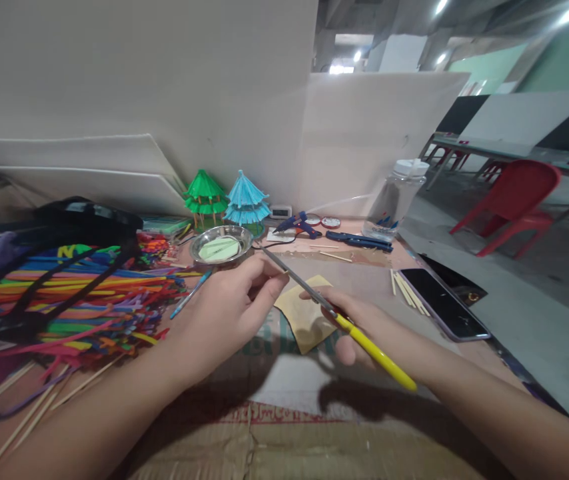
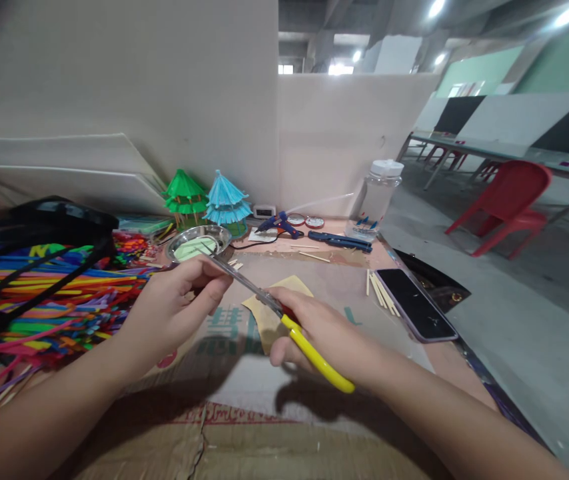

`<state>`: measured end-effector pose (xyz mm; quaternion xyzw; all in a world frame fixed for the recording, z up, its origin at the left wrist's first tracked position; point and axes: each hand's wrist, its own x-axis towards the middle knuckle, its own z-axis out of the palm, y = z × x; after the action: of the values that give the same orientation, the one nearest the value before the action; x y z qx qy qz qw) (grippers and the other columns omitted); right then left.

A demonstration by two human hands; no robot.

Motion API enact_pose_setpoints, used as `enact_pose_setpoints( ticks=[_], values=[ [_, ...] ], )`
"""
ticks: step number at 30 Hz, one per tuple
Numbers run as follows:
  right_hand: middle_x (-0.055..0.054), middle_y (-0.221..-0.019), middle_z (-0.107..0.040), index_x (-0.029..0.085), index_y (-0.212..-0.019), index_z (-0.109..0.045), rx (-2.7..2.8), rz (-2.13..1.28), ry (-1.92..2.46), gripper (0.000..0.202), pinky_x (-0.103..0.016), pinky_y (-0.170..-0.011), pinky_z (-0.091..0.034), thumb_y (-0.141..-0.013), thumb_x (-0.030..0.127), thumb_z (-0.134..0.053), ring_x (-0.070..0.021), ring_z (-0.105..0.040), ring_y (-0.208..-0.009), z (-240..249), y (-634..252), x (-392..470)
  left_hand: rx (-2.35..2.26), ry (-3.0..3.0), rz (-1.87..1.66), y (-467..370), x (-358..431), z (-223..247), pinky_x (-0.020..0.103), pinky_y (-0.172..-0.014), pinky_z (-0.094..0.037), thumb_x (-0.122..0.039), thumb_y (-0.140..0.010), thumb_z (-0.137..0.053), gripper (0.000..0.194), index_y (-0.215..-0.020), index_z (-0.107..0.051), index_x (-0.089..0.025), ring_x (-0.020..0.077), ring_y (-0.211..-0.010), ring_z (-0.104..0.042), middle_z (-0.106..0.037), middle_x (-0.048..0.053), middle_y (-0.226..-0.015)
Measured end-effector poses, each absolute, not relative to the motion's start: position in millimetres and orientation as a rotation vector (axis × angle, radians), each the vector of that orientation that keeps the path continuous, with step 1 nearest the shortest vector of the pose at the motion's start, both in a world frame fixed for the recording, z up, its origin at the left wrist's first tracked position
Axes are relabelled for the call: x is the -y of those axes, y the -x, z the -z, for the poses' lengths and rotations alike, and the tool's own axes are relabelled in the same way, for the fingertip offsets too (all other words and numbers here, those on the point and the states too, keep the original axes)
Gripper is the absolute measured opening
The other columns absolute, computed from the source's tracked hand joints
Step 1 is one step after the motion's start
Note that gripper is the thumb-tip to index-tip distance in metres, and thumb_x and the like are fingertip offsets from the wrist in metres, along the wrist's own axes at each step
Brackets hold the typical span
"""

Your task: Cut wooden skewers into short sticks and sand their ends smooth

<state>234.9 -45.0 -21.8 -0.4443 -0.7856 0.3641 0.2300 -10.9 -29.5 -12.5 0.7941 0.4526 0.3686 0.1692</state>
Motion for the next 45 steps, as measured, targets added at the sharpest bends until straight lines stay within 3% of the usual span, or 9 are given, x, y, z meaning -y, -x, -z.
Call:
enact_pose_setpoints(
  ticks=[4,10,20,23,28,33,38,41,45],
  values=[
    [0.005,-0.057,-0.059,0.025,-0.119,-0.061,2.080,-1.215,1.334,0.035,-0.025,-0.048,-0.033,-0.086,0.029,-0.053,-0.0134,-0.047,-0.048,21,-229,44,-1.332,-2.294,-1.021,10,31,13,0.025,-0.060,-0.042,-0.037,-0.101,-0.051,0.021,-0.096,-0.063,-0.021,0.0145,-0.065,-0.063,-0.069,0.000,-0.076],
    [0.003,-0.067,-0.053,0.019,-0.103,-0.065,2.108,-0.945,1.239,0.034,-0.026,-0.058,-0.036,-0.081,0.045,-0.065,-0.0151,-0.048,-0.064,35,-226,40,-1.290,-2.214,-1.085,6,30,15,0.024,-0.056,-0.039,-0.039,-0.100,-0.053,0.023,-0.092,-0.063,-0.021,0.0125,-0.061,-0.057,-0.063,-0.002,-0.071],
    [-0.008,-0.104,-0.069,0.019,-0.121,-0.063,2.002,-0.758,1.326,0.053,-0.037,-0.081,-0.047,-0.076,0.046,-0.072,-0.0249,-0.061,-0.092,46,-254,1,-0.742,-1.551,-1.150,-3,33,3,0.025,-0.073,-0.056,-0.035,-0.099,-0.059,0.017,-0.095,-0.057,-0.019,0.0130,-0.077,-0.071,-0.076,0.003,-0.088],
    [-0.004,-0.091,-0.068,0.020,-0.116,-0.067,2.043,-0.581,1.516,0.049,-0.034,-0.073,-0.044,-0.074,0.045,-0.074,-0.0226,-0.059,-0.082,44,-265,-13,-0.643,-1.398,-1.099,-4,34,0,0.026,-0.071,-0.059,-0.037,-0.094,-0.068,0.022,-0.096,-0.054,-0.019,0.0141,-0.074,-0.073,-0.078,0.004,-0.088],
    [0.002,-0.069,-0.057,0.020,-0.083,-0.065,2.166,-0.356,1.656,0.032,-0.028,-0.058,-0.032,-0.080,0.052,-0.069,-0.0169,-0.048,-0.063,49,-277,-27,-0.639,-1.267,-1.053,-3,33,3,0.027,-0.070,-0.061,-0.039,-0.087,-0.075,0.034,-0.102,-0.050,-0.022,0.0160,-0.073,-0.075,-0.079,0.003,-0.087],
    [-0.004,-0.083,-0.066,0.019,-0.098,-0.067,2.177,-0.329,1.666,0.042,-0.030,-0.064,-0.036,-0.084,0.059,-0.064,-0.0202,-0.056,-0.072,55,-282,-33,-0.675,-1.285,-1.078,-2,32,3,0.027,-0.067,-0.060,-0.038,-0.086,-0.076,0.036,-0.101,-0.048,-0.023,0.0157,-0.070,-0.074,-0.079,0.001,-0.082],
    [-0.006,-0.088,-0.066,0.018,-0.103,-0.063,2.101,-0.332,1.510,0.036,-0.032,-0.069,-0.040,-0.085,0.049,-0.061,-0.0212,-0.056,-0.078,52,-284,-32,-0.727,-1.340,-1.088,-2,31,2,0.029,-0.069,-0.059,-0.039,-0.087,-0.074,0.031,-0.096,-0.052,-0.020,0.0164,-0.071,-0.073,-0.079,0.004,-0.086],
    [-0.004,-0.090,-0.062,0.019,-0.108,-0.058,2.083,-0.496,1.312,0.038,-0.032,-0.072,-0.044,-0.082,0.046,-0.061,-0.0201,-0.054,-0.079,49,-281,-22,-0.755,-1.406,-1.101,-2,29,3,0.027,-0.070,-0.057,-0.039,-0.093,-0.067,0.022,-0.096,-0.059,-0.018,0.0143,-0.072,-0.070,-0.076,0.005,-0.087],
    [-0.004,-0.092,-0.059,0.019,-0.112,-0.057,2.046,-0.791,1.132,0.054,-0.032,-0.071,-0.045,-0.079,0.061,-0.064,-0.0192,-0.054,-0.080,44,-266,4,-0.882,-1.564,-1.203,-2,28,6,0.021,-0.060,-0.047,-0.037,-0.097,-0.060,0.019,-0.096,-0.065,-0.019,0.0092,-0.064,-0.056,-0.062,-0.001,-0.076]
  ],
)
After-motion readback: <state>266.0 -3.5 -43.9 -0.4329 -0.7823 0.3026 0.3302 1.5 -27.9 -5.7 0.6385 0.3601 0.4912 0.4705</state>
